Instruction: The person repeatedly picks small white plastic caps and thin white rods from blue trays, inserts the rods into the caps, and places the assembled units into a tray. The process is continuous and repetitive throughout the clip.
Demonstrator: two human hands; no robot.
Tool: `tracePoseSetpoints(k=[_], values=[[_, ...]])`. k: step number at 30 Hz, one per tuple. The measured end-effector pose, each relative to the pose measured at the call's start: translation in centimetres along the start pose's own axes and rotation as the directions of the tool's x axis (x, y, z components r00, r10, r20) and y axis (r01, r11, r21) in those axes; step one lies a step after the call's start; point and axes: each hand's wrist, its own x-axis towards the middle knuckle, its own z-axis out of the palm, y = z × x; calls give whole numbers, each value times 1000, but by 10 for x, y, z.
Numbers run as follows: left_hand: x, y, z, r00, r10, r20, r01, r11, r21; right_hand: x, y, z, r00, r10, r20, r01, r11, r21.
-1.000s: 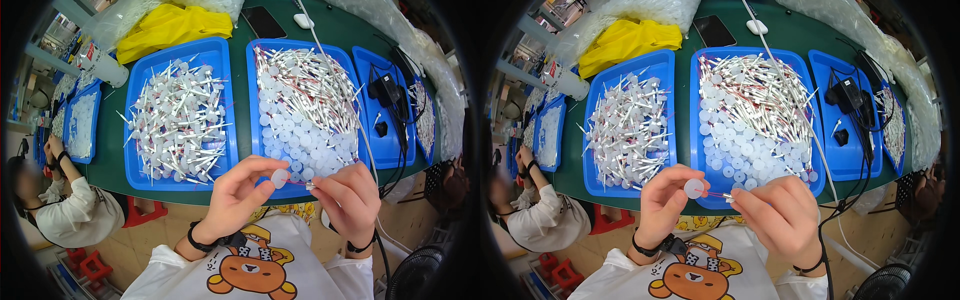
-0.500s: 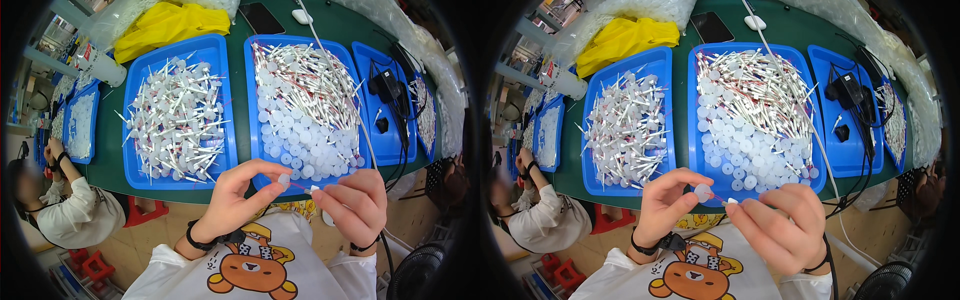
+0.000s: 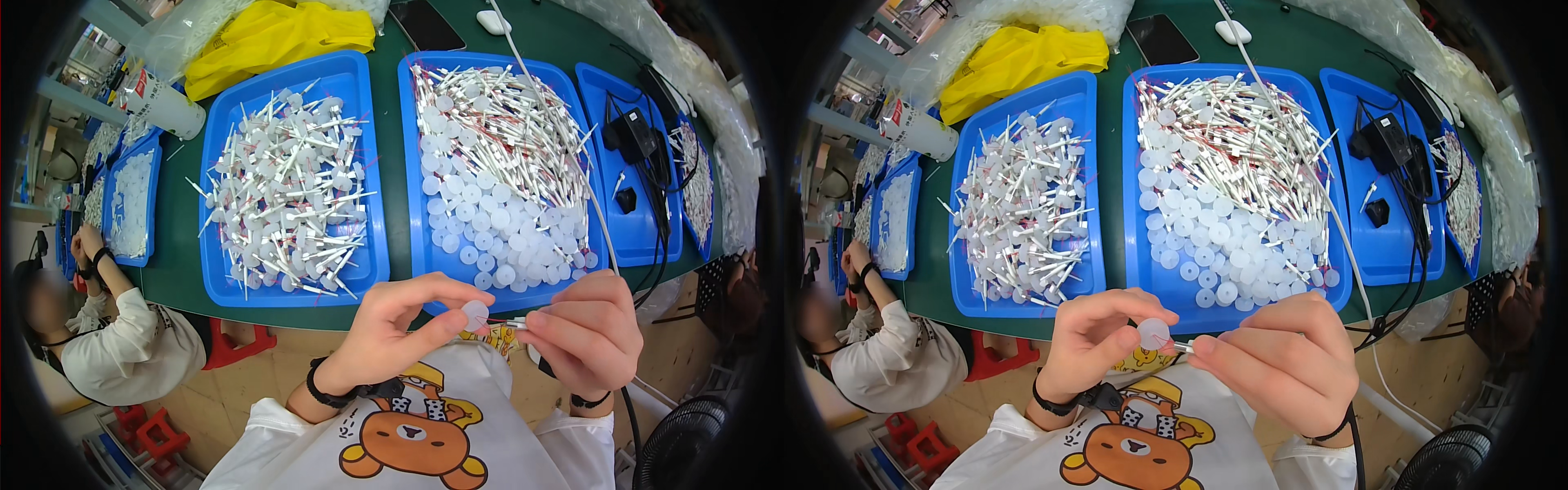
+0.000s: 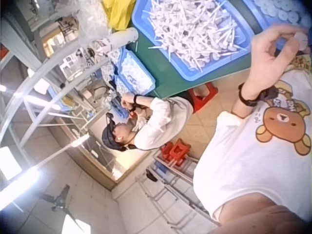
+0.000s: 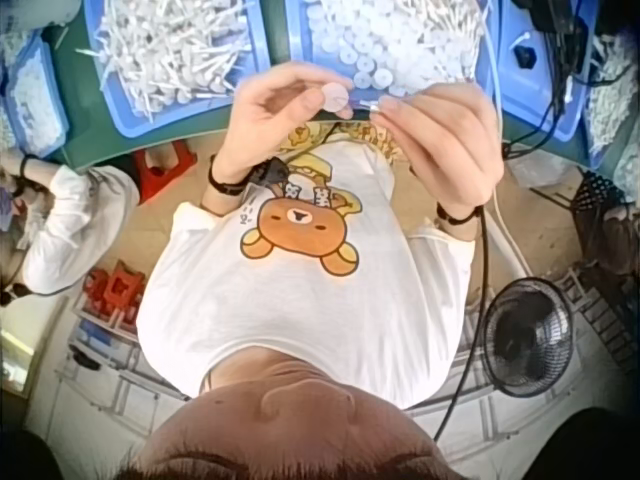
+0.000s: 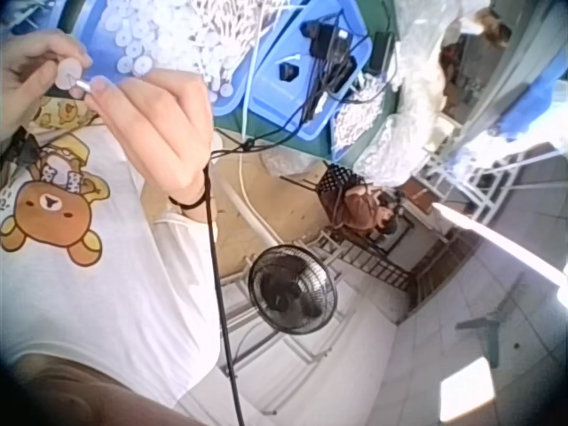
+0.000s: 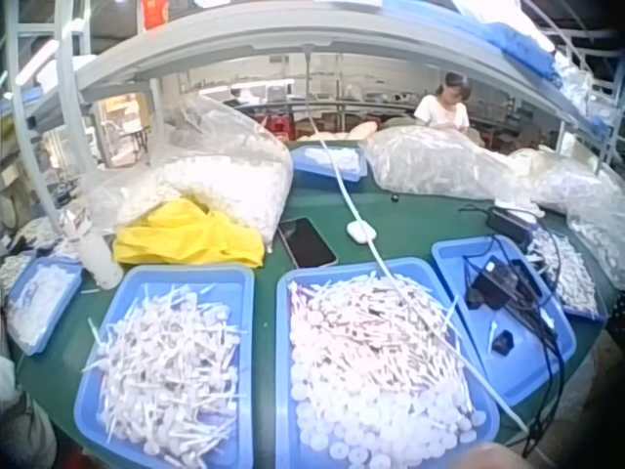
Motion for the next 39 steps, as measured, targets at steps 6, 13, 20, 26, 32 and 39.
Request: tracePoseSetpoints(k=[6,13,20,26,32,39], values=[[1,-3,-1,996,81,26,-82,996,39,-1,-2,0,999,24,-21,-25,999,-41],[3,-8,0,982,189,18,-190,969,156,-4,-3,1,998,60,-10,-60,998,-9],[-3,-3,4,997,-6,76,19,986,-167,-4,-4,6,999,4,-36,-2,999,54],[-2,-5,5,998,43,49,-40,997,-61,-4,-3,5,994,105,-6,-105,994,0],[-1,-3,6,999,52,3,-52,999,-4,-7,-2,12,995,49,92,-46,998,-33],[-3,0,6,999,25,37,-34,961,273,-7,-5,13,988,98,115,-105,992,62]])
